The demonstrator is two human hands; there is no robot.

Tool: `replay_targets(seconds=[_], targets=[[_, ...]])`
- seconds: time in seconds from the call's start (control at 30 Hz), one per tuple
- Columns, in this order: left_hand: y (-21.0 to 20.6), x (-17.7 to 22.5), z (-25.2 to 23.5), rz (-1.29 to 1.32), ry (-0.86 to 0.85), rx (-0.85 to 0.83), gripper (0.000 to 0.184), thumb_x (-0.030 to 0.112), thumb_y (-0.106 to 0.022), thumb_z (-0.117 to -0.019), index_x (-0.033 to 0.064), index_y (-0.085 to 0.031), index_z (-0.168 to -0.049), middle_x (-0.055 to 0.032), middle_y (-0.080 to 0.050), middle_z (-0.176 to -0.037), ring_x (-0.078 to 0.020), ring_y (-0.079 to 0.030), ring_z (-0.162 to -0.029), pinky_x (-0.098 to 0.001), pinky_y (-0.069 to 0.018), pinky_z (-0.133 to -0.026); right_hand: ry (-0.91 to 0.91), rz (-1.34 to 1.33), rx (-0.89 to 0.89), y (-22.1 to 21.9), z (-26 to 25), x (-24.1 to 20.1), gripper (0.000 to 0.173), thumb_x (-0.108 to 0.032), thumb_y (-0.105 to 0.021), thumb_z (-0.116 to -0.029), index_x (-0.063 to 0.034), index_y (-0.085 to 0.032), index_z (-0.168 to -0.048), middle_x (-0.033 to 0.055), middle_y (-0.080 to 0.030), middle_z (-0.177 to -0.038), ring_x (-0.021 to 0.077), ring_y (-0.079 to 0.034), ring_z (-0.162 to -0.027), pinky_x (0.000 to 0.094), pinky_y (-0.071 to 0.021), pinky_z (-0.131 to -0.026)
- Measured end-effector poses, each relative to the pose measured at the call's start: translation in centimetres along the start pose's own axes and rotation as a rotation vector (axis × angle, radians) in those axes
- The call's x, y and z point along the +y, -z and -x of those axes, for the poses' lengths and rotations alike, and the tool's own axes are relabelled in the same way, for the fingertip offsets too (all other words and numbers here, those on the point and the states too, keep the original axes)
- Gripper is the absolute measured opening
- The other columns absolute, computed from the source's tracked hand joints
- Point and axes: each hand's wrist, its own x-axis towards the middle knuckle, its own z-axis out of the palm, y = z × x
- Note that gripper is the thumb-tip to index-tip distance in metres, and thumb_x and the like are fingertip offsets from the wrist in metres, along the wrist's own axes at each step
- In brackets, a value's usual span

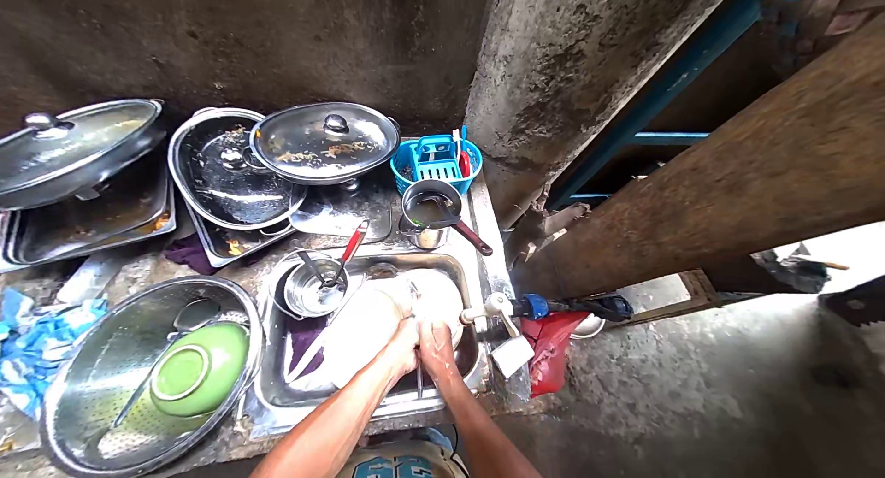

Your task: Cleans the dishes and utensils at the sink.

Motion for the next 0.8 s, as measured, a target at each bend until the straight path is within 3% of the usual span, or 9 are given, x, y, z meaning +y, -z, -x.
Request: replay_targets(seconds=[0.1, 0.23, 0.37, 0.5, 0.57, 0.6, 0.63, 0.73, 0.8], targets=[[-0.8, -0.5, -0.3, -0.034, -0.132, -0.032, 0.024, 0.021, -0.037, -0.1113, 0.0053, -0.055, -0.118, -0.0081, -0.062, -0.090, -0.0164, -0.062, -0.080, -0.0349, -0.0546, -0.070, 0.119, -0.053, 0.047, 0.2, 1.5, 1.8, 0.040, -0.004, -0.048, -0.0978, 0.0154, -0.057, -0.132, 0.0281, -0.066, -0.126, 0.0255, -0.063, -0.123, 0.0368, -0.0474, -0.110], [-2.6, -1.4, -0.9, -0.214, -0.306, -0.081, 0.028, 0.015, -0.044, -0.1075, -0.0002, -0.060, -0.124, -0.0135, -0.066, -0.108, -0.0201, -0.064, -0.098, -0.0379, -0.0545, -0.086, -0.104, -0.032, 0.250, 0.4, 1.3, 1.2, 0.039, -0.008, -0.054, -0.1010, 0.0126, -0.055, -0.135, 0.0280, -0.063, -0.129, 0.0296, -0.060, -0.125, 0.0416, -0.0446, -0.112], [-3.6, -1.4, -1.6, -0.461, -0.548, -0.054, 0.024, 0.014, -0.050, -0.1062, -0.0012, -0.063, -0.120, -0.0124, -0.067, -0.106, -0.0160, -0.064, -0.098, -0.0333, -0.0533, -0.090, -0.173, -0.066, 0.367, 0.9, 0.5, 1.4, 0.055, -0.009, -0.067, -0.0953, 0.0121, -0.046, -0.141, 0.0273, -0.062, -0.132, 0.0294, -0.059, -0.127, 0.0412, -0.0439, -0.113], [-3.4, 0.6, -0.9, -0.776, -0.662, 0.065, 0.034, 0.020, -0.047, -0.1075, -0.0027, -0.063, -0.128, -0.0173, -0.068, -0.114, -0.0220, -0.065, -0.108, -0.0407, -0.0506, -0.099, -0.217, 0.009, 0.289, 0.3, 0.6, 0.4, 0.038, -0.011, -0.063, -0.0995, 0.0110, -0.059, -0.130, 0.0263, -0.066, -0.125, 0.0303, -0.062, -0.122, 0.0431, -0.0459, -0.110], [-2.9, 1.9, -1.1, -0.672, -0.647, 0.090, 0.032, 0.021, -0.050, -0.1068, -0.0025, -0.064, -0.124, -0.0140, -0.069, -0.107, -0.0186, -0.066, -0.098, -0.0367, -0.0535, -0.092, -0.207, -0.061, 0.172, -0.2, 1.3, -0.3, 0.033, -0.010, -0.061, -0.1007, 0.0092, -0.061, -0.127, 0.0205, -0.070, -0.109, 0.0228, -0.069, -0.099, 0.0376, -0.0565, -0.092], [-2.7, 2.6, -1.1, -0.592, -0.605, 0.082, 0.029, 0.020, -0.051, -0.1073, -0.0014, -0.063, -0.122, -0.0107, -0.069, -0.098, -0.0159, -0.068, -0.087, -0.0334, -0.0568, -0.082, -0.191, -0.144, 0.099, -0.6, 1.8, -0.2, 0.030, -0.010, -0.059, -0.1012, 0.0077, -0.059, -0.125, 0.0141, -0.070, -0.091, 0.0167, -0.069, -0.075, 0.0324, -0.0606, -0.070], [-2.4, 3.5, -1.3, -0.504, -0.551, 0.060, 0.026, 0.020, -0.050, -0.1084, -0.0011, -0.060, -0.120, -0.0092, -0.070, -0.087, -0.0153, -0.070, -0.073, -0.0312, -0.0603, -0.068, -0.199, -0.244, 0.008, -0.9, 2.2, -0.2, 0.029, -0.010, -0.057, -0.1021, 0.0066, -0.056, -0.126, 0.0111, -0.068, -0.081, 0.0157, -0.067, -0.062, 0.0318, -0.0600, -0.058], [-1.3, 4.8, -1.9, -0.322, -0.461, 0.016, 0.026, 0.022, -0.045, -0.1113, -0.0006, -0.054, -0.117, -0.0072, -0.061, -0.068, -0.0154, -0.060, -0.049, -0.0287, -0.0542, -0.045, -0.240, -0.245, -0.166, -1.5, 2.6, -0.8, 0.026, -0.017, -0.056, -0.1036, 0.0019, -0.056, -0.121, 0.0062, -0.063, -0.066, 0.0144, -0.061, -0.048, 0.0311, -0.0553, -0.046], [-0.3, 5.0, -2.0, -0.267, -0.431, 0.062, 0.037, 0.032, -0.041, -0.1123, -0.0008, -0.058, -0.108, -0.0064, -0.058, -0.062, -0.0142, -0.054, -0.043, -0.0273, -0.0492, -0.040, -0.185, -0.057, -0.219, -1.5, 2.4, -0.4, 0.031, -0.024, -0.058, -0.1049, 0.0018, -0.062, -0.122, 0.0107, -0.066, -0.079, 0.0161, -0.062, -0.054, 0.0338, -0.0570, -0.051]])
